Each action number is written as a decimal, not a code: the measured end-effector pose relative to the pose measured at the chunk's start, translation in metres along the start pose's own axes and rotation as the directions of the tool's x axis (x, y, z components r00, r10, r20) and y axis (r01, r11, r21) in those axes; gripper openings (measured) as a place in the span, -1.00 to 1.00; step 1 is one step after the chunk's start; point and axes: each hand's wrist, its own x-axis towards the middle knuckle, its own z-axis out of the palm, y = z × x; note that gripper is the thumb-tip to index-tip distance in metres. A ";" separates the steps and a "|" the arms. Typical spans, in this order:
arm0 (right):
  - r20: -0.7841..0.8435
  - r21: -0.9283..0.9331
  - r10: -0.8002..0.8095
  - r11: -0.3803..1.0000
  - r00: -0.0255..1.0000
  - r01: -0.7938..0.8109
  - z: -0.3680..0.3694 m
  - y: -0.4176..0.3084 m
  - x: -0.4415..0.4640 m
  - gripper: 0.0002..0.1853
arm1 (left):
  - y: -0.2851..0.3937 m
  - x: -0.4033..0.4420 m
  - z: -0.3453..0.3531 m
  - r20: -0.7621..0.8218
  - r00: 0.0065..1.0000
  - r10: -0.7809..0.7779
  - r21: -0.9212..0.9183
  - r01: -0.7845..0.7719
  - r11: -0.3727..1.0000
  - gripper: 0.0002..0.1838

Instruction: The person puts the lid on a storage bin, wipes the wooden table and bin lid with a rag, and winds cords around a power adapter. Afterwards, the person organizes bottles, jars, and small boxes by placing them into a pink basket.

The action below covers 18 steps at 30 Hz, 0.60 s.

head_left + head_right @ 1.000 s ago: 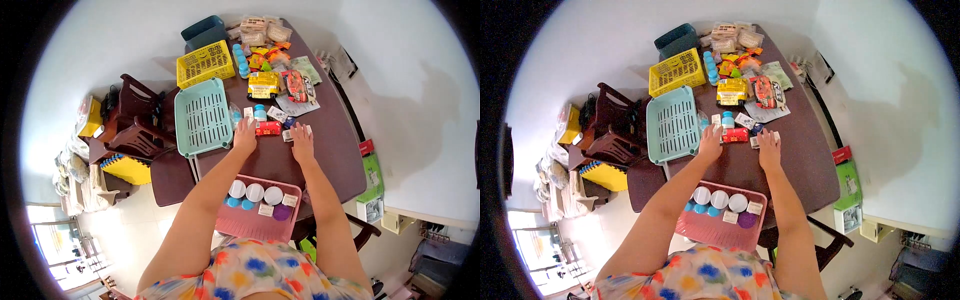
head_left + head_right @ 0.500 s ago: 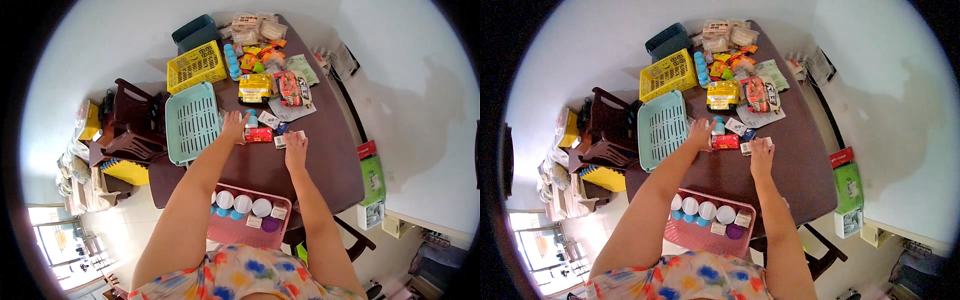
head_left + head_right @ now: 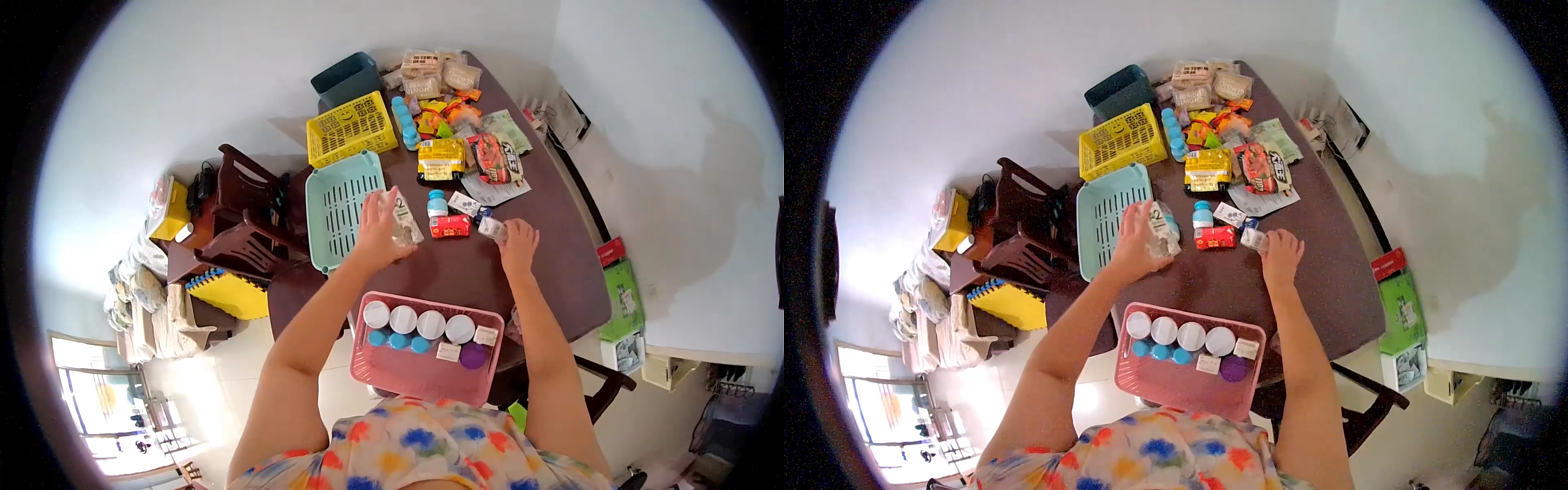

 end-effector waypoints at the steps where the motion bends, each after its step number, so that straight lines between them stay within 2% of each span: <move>1: -0.093 0.062 0.050 0.997 0.994 -0.045 -0.004 -0.005 -0.006 -0.56 | 0.003 -0.016 -0.011 0.018 0.998 -0.065 -0.156 0.067 0.985 0.35; 2: -0.077 0.299 0.142 0.948 0.987 -0.113 -0.011 -0.008 -0.013 -0.55 | 0.004 -0.032 -0.017 0.049 0.991 -0.125 -0.309 0.134 0.941 0.37; 3: -0.040 0.515 0.225 0.839 0.974 -0.172 -0.020 -0.016 -0.022 -0.54 | -0.009 -0.050 -0.004 -0.097 0.995 -0.021 -0.438 -0.023 0.899 0.30; 4: 0.015 0.699 0.295 0.680 0.955 -0.221 -0.029 -0.025 -0.035 -0.53 | -0.006 -0.068 -0.006 -0.014 0.996 -0.089 -0.667 0.057 0.743 0.29; 5: 0.133 0.872 0.357 0.401 0.924 -0.280 -0.032 -0.036 -0.051 -0.52 | -0.004 -0.085 -0.006 0.090 0.988 -0.127 -0.837 0.144 0.528 0.27; 6: 0.274 0.911 0.402 0.182 0.874 -0.369 -0.049 -0.055 -0.066 -0.51 | -0.002 -0.100 -0.007 0.203 0.970 -0.134 -0.934 0.233 0.270 0.26; 8: 0.556 0.831 0.379 -0.276 0.740 -0.483 -0.097 -0.102 -0.095 -0.49 | 0.005 -0.129 -0.011 0.282 0.953 -0.111 -0.944 0.296 0.145 0.27; 9: 0.609 0.780 0.320 -0.410 0.726 -0.473 -0.105 -0.116 -0.110 -0.56 | 0.002 -0.142 -0.006 0.333 0.941 -0.063 -0.939 0.337 0.072 0.26; 10: 0.640 0.742 0.264 -0.459 0.722 -0.489 -0.104 -0.122 -0.127 -0.57 | 0.000 -0.153 -0.002 0.379 0.925 -0.010 -0.925 0.379 0.006 0.26; 11: 0.662 0.703 0.206 -0.505 0.721 -0.501 -0.097 -0.127 -0.142 -0.59 | -0.001 -0.164 0.003 0.321 0.945 0.058 -0.947 0.321 -0.001 0.24; 12: 0.681 0.660 0.145 -0.549 0.718 -0.514 -0.094 -0.132 -0.156 -0.61 | 0.004 -0.173 -0.005 0.402 0.911 0.089 -0.913 0.406 -0.027 0.24; 13: 0.683 0.685 0.149 -0.472 0.715 -0.555 -0.110 -0.154 -0.166 -0.61 | 0.005 -0.184 -0.008 0.387 0.910 0.147 -0.913 0.401 -0.076 0.20; 14: 0.699 0.673 0.181 -0.493 0.692 -0.552 -0.115 -0.170 -0.178 -0.60 | 0.006 -0.195 -0.009 0.370 0.907 0.200 -0.908 0.398 -0.127 0.15; 17: 0.735 0.634 0.221 -0.559 0.642 -0.534 -0.109 -0.192 -0.214 -0.57 | 0.005 -0.222 0.013 0.492 0.850 0.189 -0.791 0.527 -0.311 0.03; 18: 0.736 0.630 0.203 -0.555 0.646 -0.544 -0.107 -0.196 -0.224 -0.57 | 0.005 -0.228 0.017 0.512 0.843 0.165 -0.795 0.538 -0.280 0.00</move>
